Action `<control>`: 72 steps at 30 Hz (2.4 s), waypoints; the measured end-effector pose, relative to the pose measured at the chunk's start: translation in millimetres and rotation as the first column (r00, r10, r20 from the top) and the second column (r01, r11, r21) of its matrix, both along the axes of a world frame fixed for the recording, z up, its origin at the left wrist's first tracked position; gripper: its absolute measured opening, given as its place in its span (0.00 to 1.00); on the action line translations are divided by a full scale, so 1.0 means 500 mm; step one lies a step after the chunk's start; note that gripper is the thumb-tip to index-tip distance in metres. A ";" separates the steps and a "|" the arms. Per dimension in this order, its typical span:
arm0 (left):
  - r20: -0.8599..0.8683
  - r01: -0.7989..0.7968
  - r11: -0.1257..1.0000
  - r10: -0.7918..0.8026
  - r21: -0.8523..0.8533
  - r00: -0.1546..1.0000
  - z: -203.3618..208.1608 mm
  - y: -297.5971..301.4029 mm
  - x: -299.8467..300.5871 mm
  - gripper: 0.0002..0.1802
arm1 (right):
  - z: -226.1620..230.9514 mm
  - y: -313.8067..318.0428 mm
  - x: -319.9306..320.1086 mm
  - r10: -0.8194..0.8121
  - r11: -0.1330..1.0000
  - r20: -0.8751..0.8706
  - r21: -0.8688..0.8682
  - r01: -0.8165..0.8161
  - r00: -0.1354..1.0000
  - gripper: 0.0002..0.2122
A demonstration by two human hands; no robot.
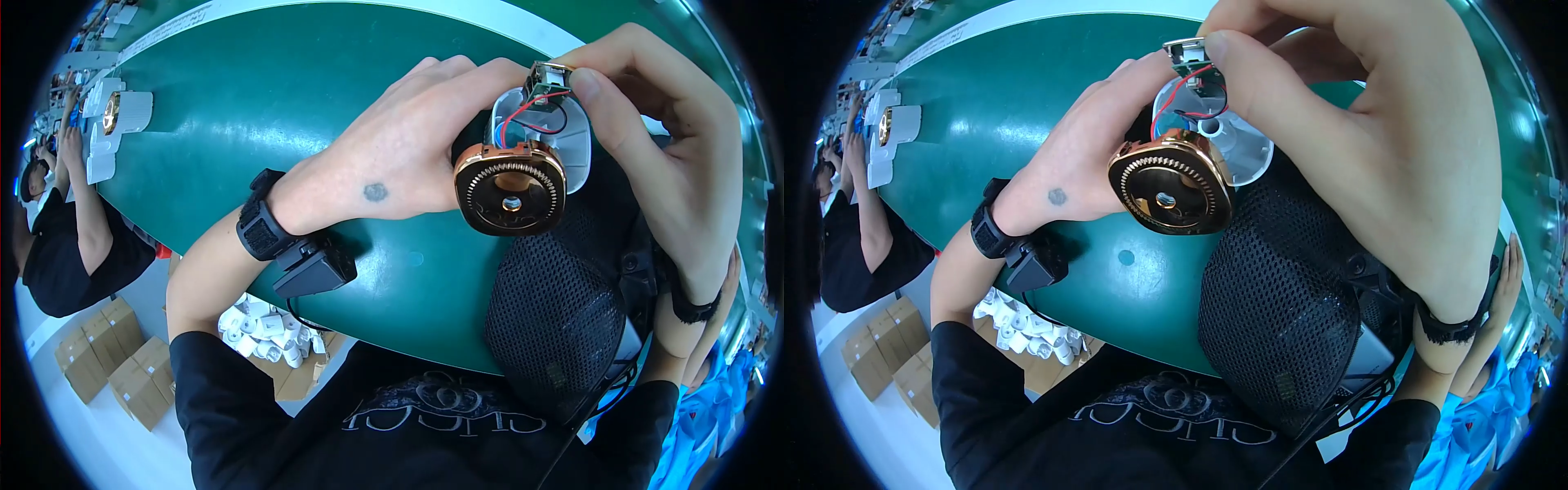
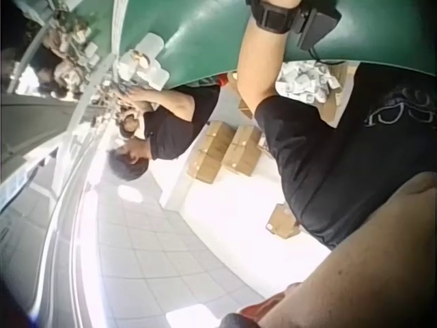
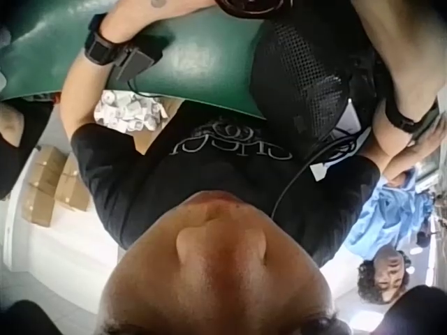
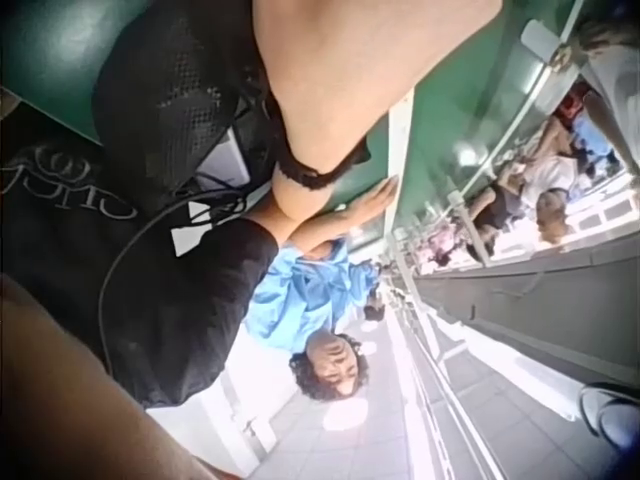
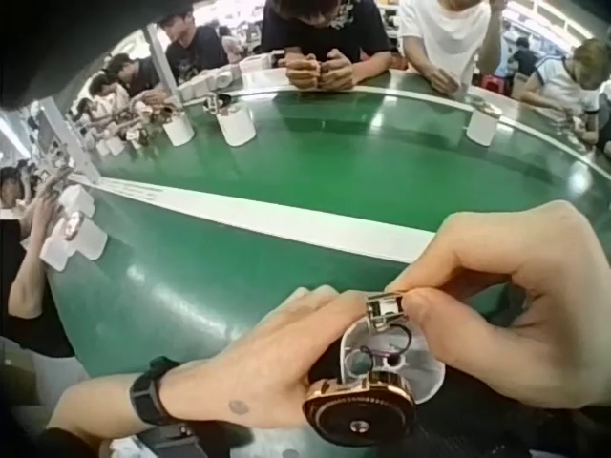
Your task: The person assembles a humidifier by hand, picking up a white plastic housing and a gold-colored top piece. They connect the internal wires, press the top piece into the housing, and then place the assembled humidifier onto the green conveyor belt.
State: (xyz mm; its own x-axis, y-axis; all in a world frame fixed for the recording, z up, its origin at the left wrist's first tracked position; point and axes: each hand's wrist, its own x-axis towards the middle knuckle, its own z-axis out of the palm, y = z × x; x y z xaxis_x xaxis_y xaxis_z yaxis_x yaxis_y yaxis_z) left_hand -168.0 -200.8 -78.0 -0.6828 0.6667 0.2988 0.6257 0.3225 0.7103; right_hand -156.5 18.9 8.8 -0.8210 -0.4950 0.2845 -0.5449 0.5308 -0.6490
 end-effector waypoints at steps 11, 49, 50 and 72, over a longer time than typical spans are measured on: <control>0.008 -0.031 0.998 0.031 -0.053 0.999 0.008 0.001 0.004 0.42 | 0.021 -0.009 -0.003 -0.006 0.992 0.117 0.124 -0.009 0.993 0.07; -0.035 -0.295 0.938 0.305 0.180 0.952 0.013 -0.007 -0.009 0.39 | -0.021 -0.020 -0.027 0.012 0.992 -0.216 0.128 0.016 0.976 0.26; -0.025 -0.294 0.936 0.304 0.195 0.952 0.018 -0.004 -0.011 0.39 | -0.022 -0.017 -0.026 0.011 0.990 -0.214 0.141 0.020 0.977 0.26; 0.131 -0.233 0.835 0.193 0.499 0.972 0.014 0.019 0.000 0.11 | -0.022 0.002 -0.029 -0.023 0.996 0.094 -0.088 0.031 0.995 0.25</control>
State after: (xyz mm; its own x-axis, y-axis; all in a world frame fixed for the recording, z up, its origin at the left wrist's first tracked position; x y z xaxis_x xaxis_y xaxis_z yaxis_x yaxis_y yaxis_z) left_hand -167.8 -191.2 -71.2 -0.8230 0.2705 0.4995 0.5243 0.0235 0.8512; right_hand -171.1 19.8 -2.2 -0.8586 -0.4484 0.2487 -0.4667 0.4826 -0.7411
